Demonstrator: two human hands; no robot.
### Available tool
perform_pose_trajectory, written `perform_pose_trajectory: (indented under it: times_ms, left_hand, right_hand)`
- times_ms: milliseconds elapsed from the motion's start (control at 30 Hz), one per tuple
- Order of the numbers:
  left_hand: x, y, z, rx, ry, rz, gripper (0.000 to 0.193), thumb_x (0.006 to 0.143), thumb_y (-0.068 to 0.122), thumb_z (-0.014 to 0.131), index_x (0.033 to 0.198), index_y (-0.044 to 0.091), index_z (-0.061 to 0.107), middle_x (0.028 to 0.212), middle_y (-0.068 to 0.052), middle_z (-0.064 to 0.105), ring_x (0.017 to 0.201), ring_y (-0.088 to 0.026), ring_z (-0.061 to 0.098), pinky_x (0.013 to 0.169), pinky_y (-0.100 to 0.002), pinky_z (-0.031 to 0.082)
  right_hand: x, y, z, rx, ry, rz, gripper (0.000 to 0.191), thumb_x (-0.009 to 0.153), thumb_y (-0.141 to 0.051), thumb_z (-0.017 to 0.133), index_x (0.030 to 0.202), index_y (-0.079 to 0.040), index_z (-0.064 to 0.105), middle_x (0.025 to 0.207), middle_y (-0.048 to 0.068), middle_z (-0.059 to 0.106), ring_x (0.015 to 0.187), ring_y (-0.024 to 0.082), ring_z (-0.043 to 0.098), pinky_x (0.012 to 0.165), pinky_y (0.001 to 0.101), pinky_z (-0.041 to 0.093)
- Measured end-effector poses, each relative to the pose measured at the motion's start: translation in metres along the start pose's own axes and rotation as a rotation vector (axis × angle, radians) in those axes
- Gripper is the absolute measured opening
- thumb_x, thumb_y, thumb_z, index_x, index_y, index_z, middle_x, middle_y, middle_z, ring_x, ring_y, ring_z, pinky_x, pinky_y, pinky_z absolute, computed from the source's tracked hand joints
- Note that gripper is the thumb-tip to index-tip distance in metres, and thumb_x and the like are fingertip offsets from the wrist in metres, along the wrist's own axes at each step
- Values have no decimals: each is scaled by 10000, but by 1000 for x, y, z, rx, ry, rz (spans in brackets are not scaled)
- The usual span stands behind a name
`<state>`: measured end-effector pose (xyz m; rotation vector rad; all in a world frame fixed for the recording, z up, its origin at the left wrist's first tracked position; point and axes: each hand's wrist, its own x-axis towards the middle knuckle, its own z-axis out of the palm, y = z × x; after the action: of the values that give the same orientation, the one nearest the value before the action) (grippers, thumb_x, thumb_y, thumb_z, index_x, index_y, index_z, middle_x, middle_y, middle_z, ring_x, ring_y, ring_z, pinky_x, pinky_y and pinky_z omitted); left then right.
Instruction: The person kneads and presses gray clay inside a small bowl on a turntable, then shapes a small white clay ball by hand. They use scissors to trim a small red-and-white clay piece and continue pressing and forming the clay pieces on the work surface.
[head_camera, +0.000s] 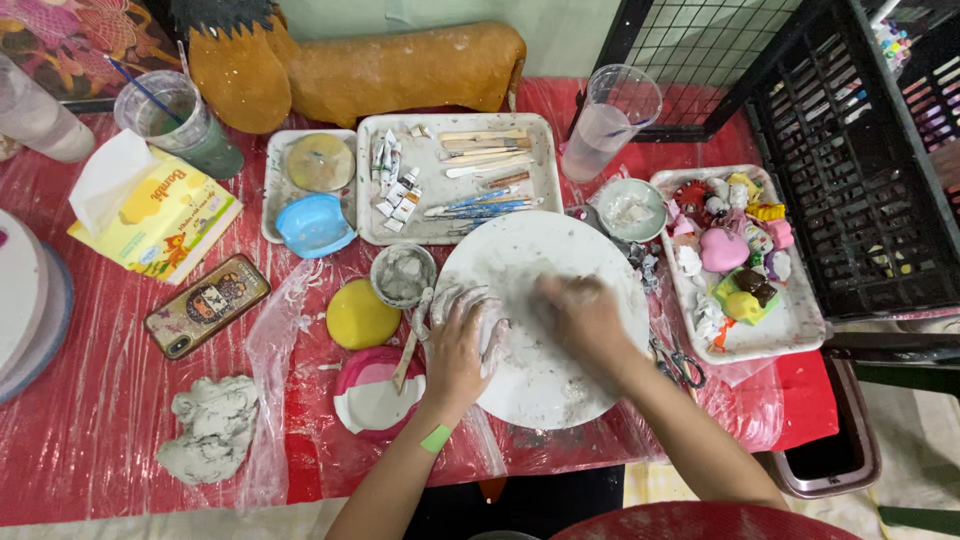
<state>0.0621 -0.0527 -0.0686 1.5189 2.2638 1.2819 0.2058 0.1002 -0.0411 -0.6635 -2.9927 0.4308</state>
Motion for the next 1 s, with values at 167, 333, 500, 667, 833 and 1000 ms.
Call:
perform_pose_trajectory:
  times_ms: [167, 333, 500, 667, 833, 1000]
  left_hand:
    - [-3, -4, 2, 0, 30, 21, 445, 965, 264, 642, 1333, 23, 574, 1368, -183, 569, 1270, -393, 555, 996, -509, 468]
    - [-5, -7, 5, 25, 78, 53, 441, 972, 258, 625, 1346, 31, 569, 1396, -185, 567, 1290, -404, 556, 985, -512, 454]
    - [-6, -6, 4, 51, 14, 46, 388, 1006, 269, 612, 1319, 42, 583, 1385, -180, 569, 1279, -385, 564, 1019, -501, 457]
    - [-2, -5, -5, -34, 25, 88, 390, 979, 270, 624, 1297, 44, 599, 1351, -156, 597, 1254, -359, 583, 992, -483, 466]
    - [0, 1, -12, -42, 34, 113, 353, 969, 233, 653, 1263, 40, 624, 1322, -143, 605, 1245, -351, 581, 989, -486, 463]
    - [2, 4, -16, -114, 48, 160, 193, 935, 185, 703, 1111, 110, 678, 1238, -64, 659, 1176, -300, 641, 936, -437, 511]
  right_hand:
    - [-20, -8, 34, -74, 356, -342, 314, 774, -259, 647, 1059, -127, 669, 842, 89, 735, 718, 260, 717, 744, 469, 528]
    - [-21, -21, 24, -114, 152, -149, 188, 866, -278, 692, 1026, -180, 698, 874, 95, 742, 747, 279, 710, 796, 465, 548]
    - [-11, -17, 5, -230, 166, -7, 271, 893, -309, 704, 1077, -126, 626, 889, 107, 726, 884, 301, 723, 856, 519, 532]
    - [-39, -15, 9, -121, 40, 14, 383, 817, -259, 729, 1161, -170, 587, 985, 122, 736, 894, 299, 714, 804, 421, 536]
    - [-63, 16, 2, 620, 358, 281, 137, 1070, -232, 554, 1131, -112, 533, 952, 43, 711, 862, 124, 705, 750, 265, 529]
    - [-71, 16, 11, 1538, 194, 618, 277, 1065, -357, 444, 1063, -125, 595, 735, -47, 403, 638, 95, 379, 578, 252, 369]
